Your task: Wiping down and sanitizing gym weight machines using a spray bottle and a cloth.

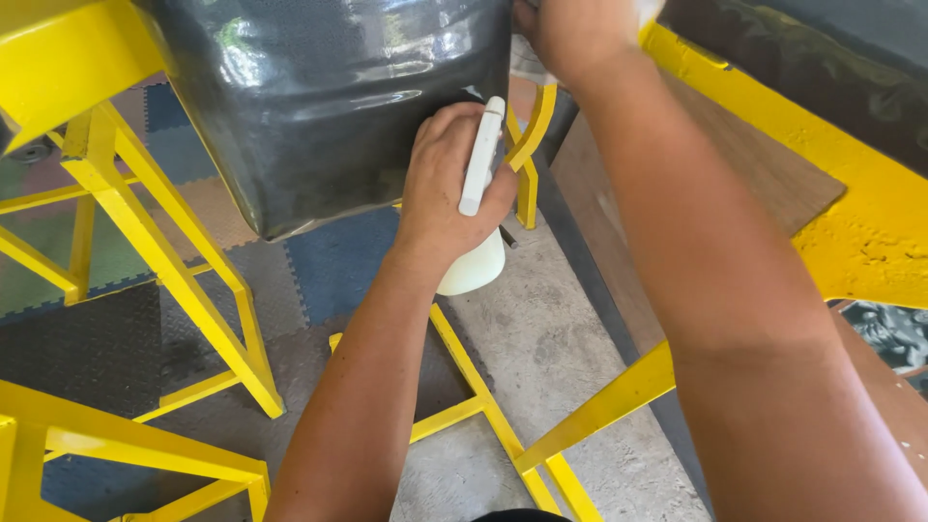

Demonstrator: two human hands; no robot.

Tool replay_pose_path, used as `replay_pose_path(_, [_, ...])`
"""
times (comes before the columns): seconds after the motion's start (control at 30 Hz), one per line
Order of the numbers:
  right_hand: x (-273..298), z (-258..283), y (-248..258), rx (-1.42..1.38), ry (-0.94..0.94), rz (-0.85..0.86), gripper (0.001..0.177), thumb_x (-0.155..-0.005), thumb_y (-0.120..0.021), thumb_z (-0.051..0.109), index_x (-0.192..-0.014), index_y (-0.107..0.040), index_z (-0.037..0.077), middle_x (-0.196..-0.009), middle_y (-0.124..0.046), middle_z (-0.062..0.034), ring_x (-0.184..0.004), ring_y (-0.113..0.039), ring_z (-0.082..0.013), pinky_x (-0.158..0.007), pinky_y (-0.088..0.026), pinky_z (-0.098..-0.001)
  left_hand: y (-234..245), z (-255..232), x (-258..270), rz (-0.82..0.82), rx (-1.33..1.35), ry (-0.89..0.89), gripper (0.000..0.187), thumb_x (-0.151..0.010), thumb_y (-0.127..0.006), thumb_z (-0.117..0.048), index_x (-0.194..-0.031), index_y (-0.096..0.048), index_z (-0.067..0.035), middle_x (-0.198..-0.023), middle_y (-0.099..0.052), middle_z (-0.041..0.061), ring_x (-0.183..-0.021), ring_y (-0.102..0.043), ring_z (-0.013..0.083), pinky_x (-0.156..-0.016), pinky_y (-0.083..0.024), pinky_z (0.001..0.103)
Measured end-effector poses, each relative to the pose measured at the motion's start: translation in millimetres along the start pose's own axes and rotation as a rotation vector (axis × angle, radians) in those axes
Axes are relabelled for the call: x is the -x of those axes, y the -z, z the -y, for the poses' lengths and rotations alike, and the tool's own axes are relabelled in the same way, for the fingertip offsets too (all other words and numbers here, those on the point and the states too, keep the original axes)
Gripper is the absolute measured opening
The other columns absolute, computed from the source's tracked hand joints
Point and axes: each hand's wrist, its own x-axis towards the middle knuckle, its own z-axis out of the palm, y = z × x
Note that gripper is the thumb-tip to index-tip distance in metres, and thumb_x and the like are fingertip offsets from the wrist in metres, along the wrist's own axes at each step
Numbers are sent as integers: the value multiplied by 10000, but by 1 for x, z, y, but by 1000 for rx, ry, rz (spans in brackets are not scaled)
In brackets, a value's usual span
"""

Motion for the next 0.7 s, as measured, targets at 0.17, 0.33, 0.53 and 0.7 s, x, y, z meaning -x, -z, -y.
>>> replay_pose_path(0.17, [62,25,58,170,-136,-48,335,-681,-793,191,-973,-730,40,-869,-730,-182,-782,-701,-385,-617,-530,-486,-3,-1,3,-16,-21,-26,320,-801,-672,-98,-1107,-671,-5,-1228,-635,185,-1178,-594,382,-1063,-477,466])
replay_pose_path(0.33, [119,45,62,-75,120,-353,430,-781,-697,-60,-1203,-726,18,-1206,-672,-172,-1156,-618,-367,-986,-510,-455,-9,3,8,-20,-45,-52,292,-796,-677,-106,-1077,-675,-24,-1185,-634,171,-1158,-591,361,-1061,-477,459])
replay_pose_path(0.53, [150,70,34,-232,-57,-588,522,-795,-760,-22,-1264,-759,207,-1134,-549,-162,-1100,-530,-336,-949,-481,-442,-13,0,3,-41,-31,-53,263,-796,-714,-153,-1026,-668,-35,-1156,-627,161,-1122,-582,335,-1018,-463,451])
replay_pose_path(0.7, [105,61,21,-410,-303,-775,489,-823,-708,-41,-1265,-750,166,-996,-515,-164,-1001,-569,-337,-904,-520,-423,-19,3,1,-58,-59,-55,229,-781,-722,-153,-985,-688,-55,-1142,-654,136,-1099,-578,330,-998,-453,444])
